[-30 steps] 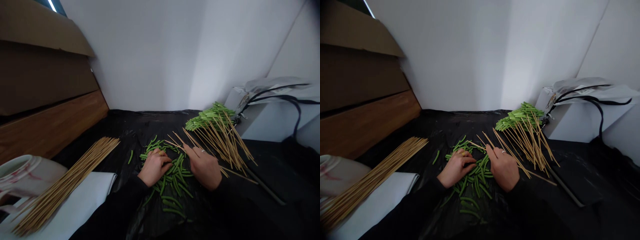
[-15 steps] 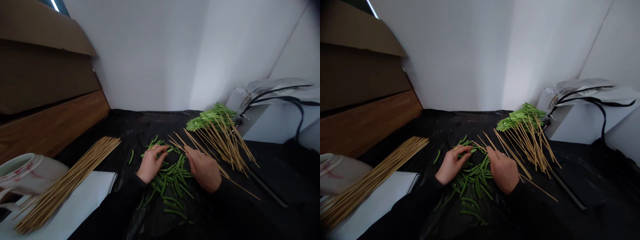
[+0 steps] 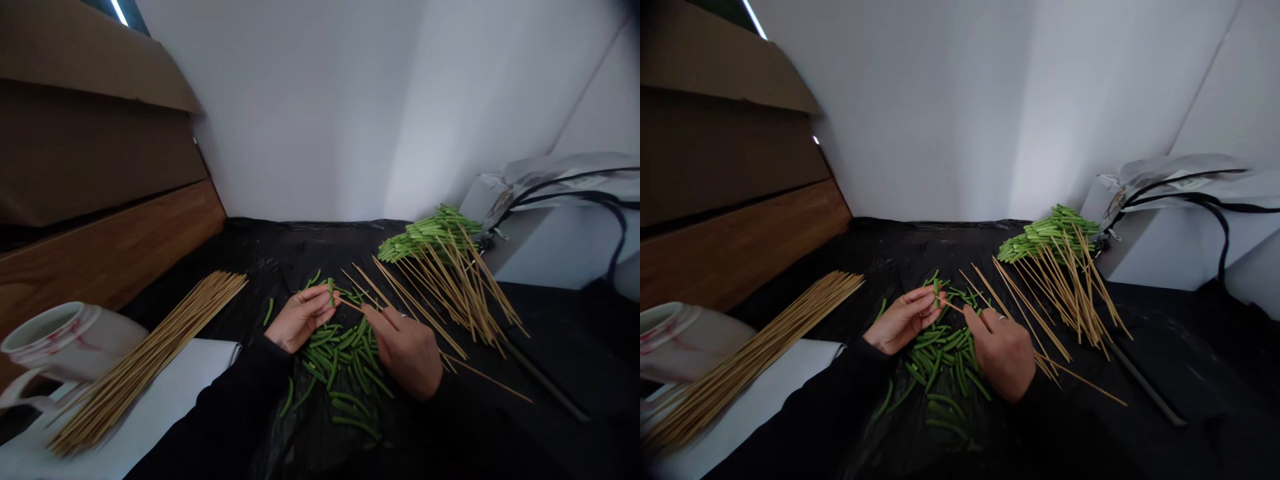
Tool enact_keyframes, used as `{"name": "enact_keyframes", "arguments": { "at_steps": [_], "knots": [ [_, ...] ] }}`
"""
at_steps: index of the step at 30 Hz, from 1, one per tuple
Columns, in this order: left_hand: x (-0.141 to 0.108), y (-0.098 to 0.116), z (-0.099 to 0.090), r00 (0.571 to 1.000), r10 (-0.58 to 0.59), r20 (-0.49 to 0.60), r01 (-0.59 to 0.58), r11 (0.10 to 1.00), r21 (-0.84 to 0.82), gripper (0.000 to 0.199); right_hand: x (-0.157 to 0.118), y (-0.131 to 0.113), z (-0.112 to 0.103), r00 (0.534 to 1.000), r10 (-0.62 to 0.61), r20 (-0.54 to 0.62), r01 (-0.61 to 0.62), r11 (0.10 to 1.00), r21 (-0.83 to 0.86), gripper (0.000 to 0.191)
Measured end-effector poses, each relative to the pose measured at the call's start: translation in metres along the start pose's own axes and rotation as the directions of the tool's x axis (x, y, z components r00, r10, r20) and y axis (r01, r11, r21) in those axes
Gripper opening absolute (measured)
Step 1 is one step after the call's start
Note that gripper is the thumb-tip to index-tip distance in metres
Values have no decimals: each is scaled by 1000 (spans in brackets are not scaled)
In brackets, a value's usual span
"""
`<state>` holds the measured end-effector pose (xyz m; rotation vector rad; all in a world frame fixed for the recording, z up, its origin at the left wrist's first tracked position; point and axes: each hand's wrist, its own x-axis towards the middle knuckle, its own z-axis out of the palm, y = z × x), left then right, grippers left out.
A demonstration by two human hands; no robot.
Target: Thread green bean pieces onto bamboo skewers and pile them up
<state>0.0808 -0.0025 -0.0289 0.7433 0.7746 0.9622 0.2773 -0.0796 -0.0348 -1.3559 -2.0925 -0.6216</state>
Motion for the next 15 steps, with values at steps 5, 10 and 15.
{"name": "enact_keyframes", "arguments": {
  "at_steps": [5, 10, 15],
  "knots": [
    [-1, 0, 0, 999, -2, 37, 1, 1000, 23, 18, 0, 2, 0, 1000, -3, 19, 3, 1000, -24, 35],
    [-1, 1, 1, 999, 2, 34, -2, 1000, 20, 20, -1, 2, 0, 1000, -4, 17, 5, 999, -44, 35],
    [-1, 1, 1, 1000, -2, 20, 1, 1000, 5, 18, -1, 2, 1, 1000, 1, 29, -1, 1000, -29, 36]
  ]
}}
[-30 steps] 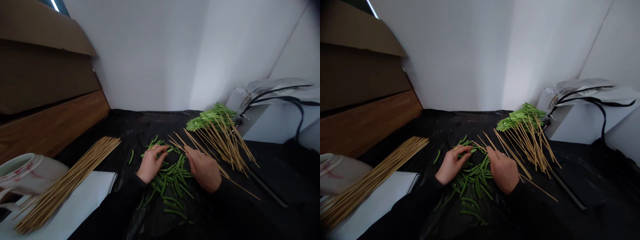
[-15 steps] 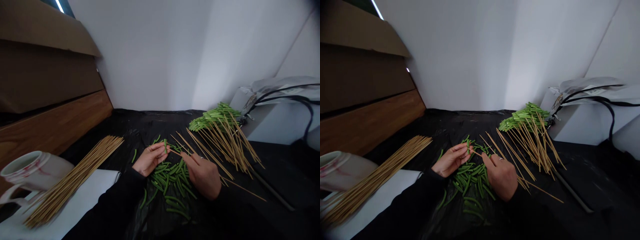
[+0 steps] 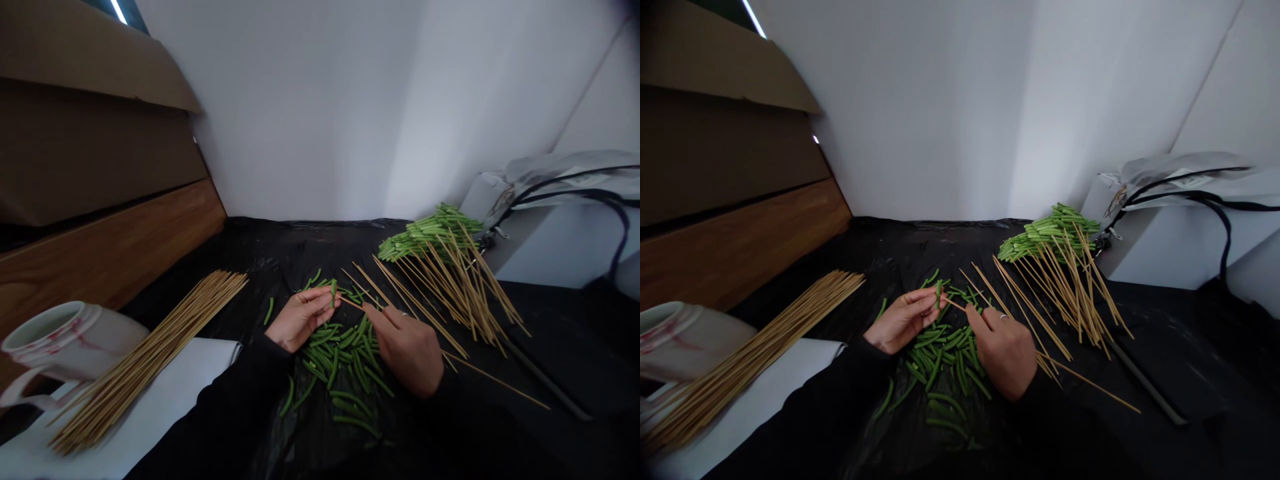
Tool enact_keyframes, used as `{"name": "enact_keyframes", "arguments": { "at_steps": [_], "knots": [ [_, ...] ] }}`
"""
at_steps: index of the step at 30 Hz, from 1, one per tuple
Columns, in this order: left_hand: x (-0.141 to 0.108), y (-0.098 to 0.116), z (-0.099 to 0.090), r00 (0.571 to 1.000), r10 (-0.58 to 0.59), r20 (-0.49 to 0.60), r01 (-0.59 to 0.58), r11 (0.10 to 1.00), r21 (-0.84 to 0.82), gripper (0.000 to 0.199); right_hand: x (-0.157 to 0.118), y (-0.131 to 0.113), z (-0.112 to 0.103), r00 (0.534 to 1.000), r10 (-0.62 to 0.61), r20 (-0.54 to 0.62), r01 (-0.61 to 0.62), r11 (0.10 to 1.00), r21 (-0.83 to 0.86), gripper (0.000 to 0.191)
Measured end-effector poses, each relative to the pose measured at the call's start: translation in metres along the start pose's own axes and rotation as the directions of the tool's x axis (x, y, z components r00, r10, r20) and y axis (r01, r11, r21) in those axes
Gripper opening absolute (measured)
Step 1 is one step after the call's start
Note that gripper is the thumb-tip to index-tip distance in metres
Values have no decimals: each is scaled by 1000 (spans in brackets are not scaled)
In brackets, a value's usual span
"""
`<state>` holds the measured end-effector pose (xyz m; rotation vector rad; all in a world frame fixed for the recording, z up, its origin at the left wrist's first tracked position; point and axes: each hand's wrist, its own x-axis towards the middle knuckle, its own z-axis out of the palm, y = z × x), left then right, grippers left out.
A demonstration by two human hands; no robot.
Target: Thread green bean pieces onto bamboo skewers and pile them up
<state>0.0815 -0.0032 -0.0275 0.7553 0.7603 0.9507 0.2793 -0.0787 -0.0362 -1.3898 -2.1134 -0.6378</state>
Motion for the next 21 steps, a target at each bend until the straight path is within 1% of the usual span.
{"name": "enact_keyframes", "arguments": {
  "at_steps": [4, 8, 13, 21],
  "knots": [
    [1, 0, 0, 1000, -2, -9, 2, 1000, -1, 17, -1, 0, 1, 1000, 4, 0, -4, 1000, -16, 35],
    [1, 1, -1, 1000, -1, 6, 1, 1000, -3, 18, -1, -1, 1, 1000, -4, -10, 4, 1000, -20, 35],
    [1, 1, -2, 1000, -11, 21, 10, 1000, 16, 20, -1, -2, 1, 999, -21, -34, 22, 999, 36, 35],
    [-1, 1, 0, 999, 29, -21, -28, 997, 69, 26, -2, -5, 2, 1000, 11, 14, -12, 995, 101, 31]
  ]
}}
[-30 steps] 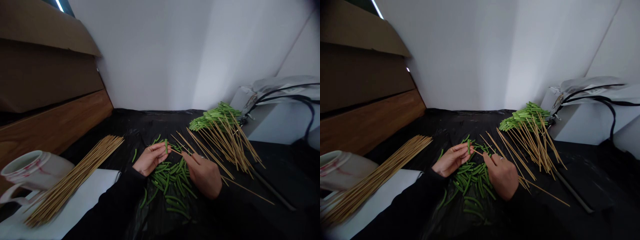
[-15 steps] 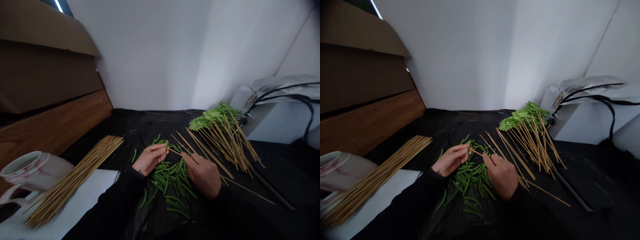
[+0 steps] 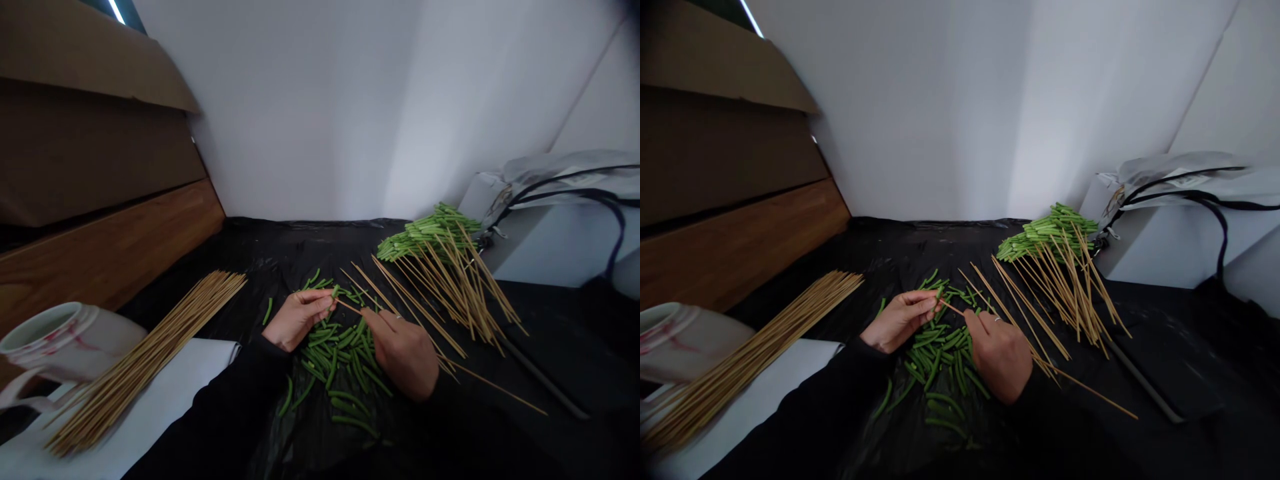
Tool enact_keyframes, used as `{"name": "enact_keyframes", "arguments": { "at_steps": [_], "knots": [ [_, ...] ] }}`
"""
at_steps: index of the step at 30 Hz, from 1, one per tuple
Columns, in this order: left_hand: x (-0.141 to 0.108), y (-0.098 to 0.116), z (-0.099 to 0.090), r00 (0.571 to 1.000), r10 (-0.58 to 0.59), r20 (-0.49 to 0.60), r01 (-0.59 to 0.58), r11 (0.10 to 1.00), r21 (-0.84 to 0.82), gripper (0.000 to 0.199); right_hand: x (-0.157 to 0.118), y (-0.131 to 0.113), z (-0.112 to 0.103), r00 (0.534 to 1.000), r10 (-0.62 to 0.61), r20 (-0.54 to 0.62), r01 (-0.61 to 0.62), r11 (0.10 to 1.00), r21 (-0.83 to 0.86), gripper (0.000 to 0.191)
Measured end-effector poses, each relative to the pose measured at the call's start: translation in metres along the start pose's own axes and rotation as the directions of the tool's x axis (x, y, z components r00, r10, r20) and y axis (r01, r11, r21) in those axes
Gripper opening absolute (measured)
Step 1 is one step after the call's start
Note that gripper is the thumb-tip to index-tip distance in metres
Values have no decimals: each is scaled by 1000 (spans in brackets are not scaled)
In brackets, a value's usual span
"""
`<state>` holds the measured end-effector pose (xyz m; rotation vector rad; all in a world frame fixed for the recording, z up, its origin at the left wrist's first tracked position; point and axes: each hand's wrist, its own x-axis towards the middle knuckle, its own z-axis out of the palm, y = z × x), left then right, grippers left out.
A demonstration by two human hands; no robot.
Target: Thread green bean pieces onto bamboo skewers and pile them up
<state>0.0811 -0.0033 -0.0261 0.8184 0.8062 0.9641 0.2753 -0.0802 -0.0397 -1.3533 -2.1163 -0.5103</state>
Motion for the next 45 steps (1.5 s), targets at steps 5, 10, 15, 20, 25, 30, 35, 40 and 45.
{"name": "enact_keyframes", "arguments": {
  "at_steps": [5, 10, 15, 20, 25, 30, 35, 40, 45],
  "knots": [
    [0, 2, 2, 999, -25, -33, 24, 999, -39, 25, 1, 1, 1, 1000, 7, -5, -7, 999, 45, 28],
    [1, 1, -1, 998, -63, -14, 61, 994, -87, 21, 1, -2, 1, 999, 21, -33, -19, 998, 61, 25],
    [2, -1, -1, 996, -91, 7, 91, 988, -126, 18, 2, -5, 2, 998, 48, -40, -43, 993, 105, 23],
    [1, 0, 1, 994, -103, 37, 107, 986, -127, 15, 2, -6, 4, 997, 66, -35, -61, 989, 137, 24],
    [0, -1, 1, 994, -96, 61, 102, 988, -118, 15, 1, -7, 6, 996, 83, -15, -80, 984, 159, 26],
    [-2, -1, 3, 994, -96, 55, 101, 990, -100, 16, 2, -9, 7, 994, 105, -18, -100, 977, 189, 23],
    [-3, -2, 5, 993, -106, 44, 109, 990, -85, 17, 3, -10, 7, 994, 98, -58, -84, 977, 198, 23],
    [-3, -2, 5, 993, -107, 54, 110, 992, -64, 19, 3, -11, 6, 995, 92, -44, -82, 978, 194, 23],
    [-4, -1, 6, 992, -123, 32, 124, 992, -35, 21, 2, -12, 7, 995, 99, -12, -96, 979, 179, 23]
  ]
}}
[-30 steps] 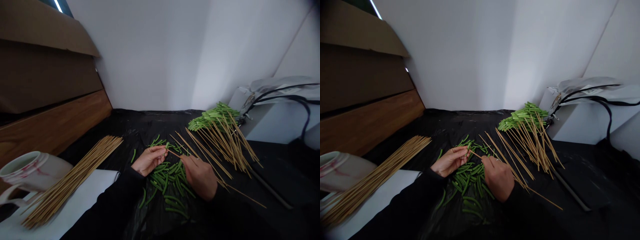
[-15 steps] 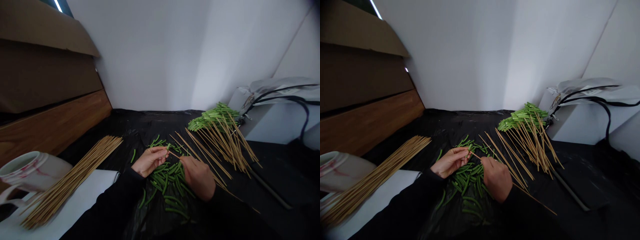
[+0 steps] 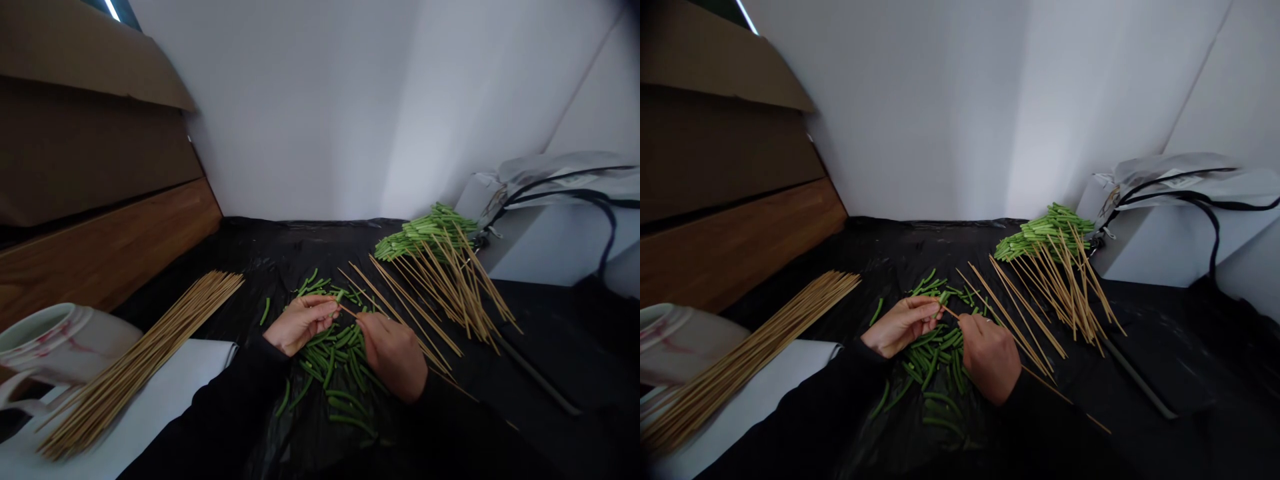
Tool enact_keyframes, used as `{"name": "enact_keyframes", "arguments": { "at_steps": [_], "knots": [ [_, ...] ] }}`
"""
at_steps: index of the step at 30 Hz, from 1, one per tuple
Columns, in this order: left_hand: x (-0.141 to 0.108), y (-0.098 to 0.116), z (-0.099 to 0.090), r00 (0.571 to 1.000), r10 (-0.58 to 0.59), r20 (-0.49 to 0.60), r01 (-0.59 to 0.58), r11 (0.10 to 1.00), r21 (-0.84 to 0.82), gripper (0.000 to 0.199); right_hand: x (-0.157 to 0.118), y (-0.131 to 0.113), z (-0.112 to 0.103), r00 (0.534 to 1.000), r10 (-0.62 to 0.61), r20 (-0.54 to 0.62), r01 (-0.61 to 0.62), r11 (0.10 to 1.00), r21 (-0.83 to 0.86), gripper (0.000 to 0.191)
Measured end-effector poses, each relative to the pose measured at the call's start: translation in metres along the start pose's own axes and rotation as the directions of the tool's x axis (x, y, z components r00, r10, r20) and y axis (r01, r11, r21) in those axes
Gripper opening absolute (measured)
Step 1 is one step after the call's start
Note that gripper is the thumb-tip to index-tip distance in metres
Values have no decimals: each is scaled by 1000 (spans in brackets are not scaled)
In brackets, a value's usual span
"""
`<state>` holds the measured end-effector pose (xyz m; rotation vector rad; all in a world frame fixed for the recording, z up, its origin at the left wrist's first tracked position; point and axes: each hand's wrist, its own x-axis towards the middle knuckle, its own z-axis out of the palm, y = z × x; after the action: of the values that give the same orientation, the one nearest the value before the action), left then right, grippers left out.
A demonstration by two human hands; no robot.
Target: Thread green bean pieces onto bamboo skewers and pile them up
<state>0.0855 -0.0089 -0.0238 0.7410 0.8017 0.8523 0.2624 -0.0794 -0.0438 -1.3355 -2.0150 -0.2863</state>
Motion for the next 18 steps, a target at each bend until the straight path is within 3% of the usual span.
{"name": "enact_keyframes", "arguments": {
  "at_steps": [7, 14, 16, 18],
  "knots": [
    [-4, -9, 12, 998, -64, 24, 61, 994, 86, 26, 3, -5, 1, 999, -38, -5, 38, 999, -25, 24],
    [-4, -11, 13, 998, 51, 41, -58, 981, 187, 26, 8, 3, -4, 1000, -22, 20, 23, 998, -53, 26],
    [-3, -11, 12, 986, 165, 38, -168, 924, 344, 22, 10, 15, -8, 999, 42, 21, -41, 996, -81, 24],
    [-3, -11, 12, 939, 325, 108, -326, 751, 575, 16, 12, 29, -11, 991, 132, -38, -136, 979, -149, 25]
  ]
}}
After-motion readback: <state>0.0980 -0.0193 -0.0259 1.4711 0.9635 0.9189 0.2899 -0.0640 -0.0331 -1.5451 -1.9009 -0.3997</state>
